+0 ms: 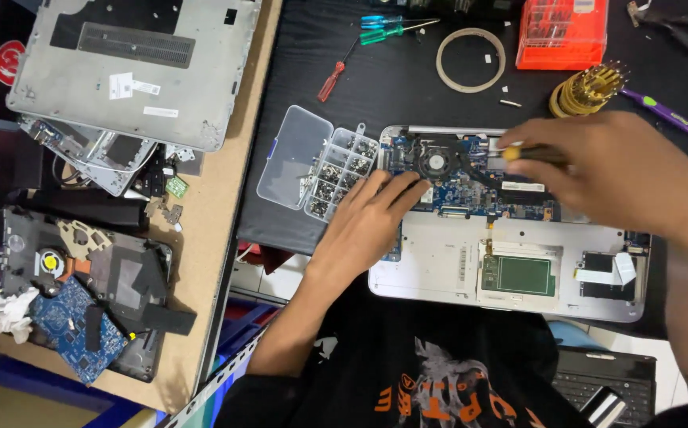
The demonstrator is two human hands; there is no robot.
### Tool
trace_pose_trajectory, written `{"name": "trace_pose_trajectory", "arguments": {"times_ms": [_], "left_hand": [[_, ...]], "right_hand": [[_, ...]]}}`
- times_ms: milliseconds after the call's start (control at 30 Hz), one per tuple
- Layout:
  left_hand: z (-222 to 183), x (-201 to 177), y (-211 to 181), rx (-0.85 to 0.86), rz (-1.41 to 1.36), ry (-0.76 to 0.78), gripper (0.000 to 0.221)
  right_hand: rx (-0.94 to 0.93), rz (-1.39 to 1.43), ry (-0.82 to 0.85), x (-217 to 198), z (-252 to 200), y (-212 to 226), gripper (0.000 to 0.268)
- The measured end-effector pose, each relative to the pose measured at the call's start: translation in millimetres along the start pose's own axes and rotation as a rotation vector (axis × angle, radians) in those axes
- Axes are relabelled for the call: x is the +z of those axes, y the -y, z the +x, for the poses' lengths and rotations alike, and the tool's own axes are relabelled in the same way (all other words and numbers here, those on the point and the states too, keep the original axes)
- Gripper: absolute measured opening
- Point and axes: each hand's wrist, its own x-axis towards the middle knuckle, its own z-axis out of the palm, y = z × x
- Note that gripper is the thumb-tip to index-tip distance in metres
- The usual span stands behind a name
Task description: Assembling internal laptop components by connecting ribbon cables and using a screwdriver.
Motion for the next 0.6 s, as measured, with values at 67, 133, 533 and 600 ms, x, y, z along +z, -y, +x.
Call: {"name": "trace_pose_trajectory", "arguments": {"times_ms": [67, 133, 533, 600], "left_hand": [[3.5, 4.5, -1.5, 0.019, 0.05, -0.036, 0.064], [11.2, 6.8, 2.7, 0.042, 0.11, -0.076, 0.055], [105.9, -5.9, -48.2, 0.086, -0.869, -0.34, 0.011], [116.7, -5.2, -49.3, 0.052, -0.807, -0.378, 0.008]], "right_hand": [[-0.027, 0.116, -0.071, 11.1, -8.5, -23.3, 0.031], [-0.059, 0.233, -0.154, 26.9, -11.2, -46.2, 0.033], [-0.466, 1.27, -0.23, 91.7, -23.6, -68.1, 0.028], [-0.306, 1.218, -0.222, 88.1, -26.8, -70.8, 0.023]]}}
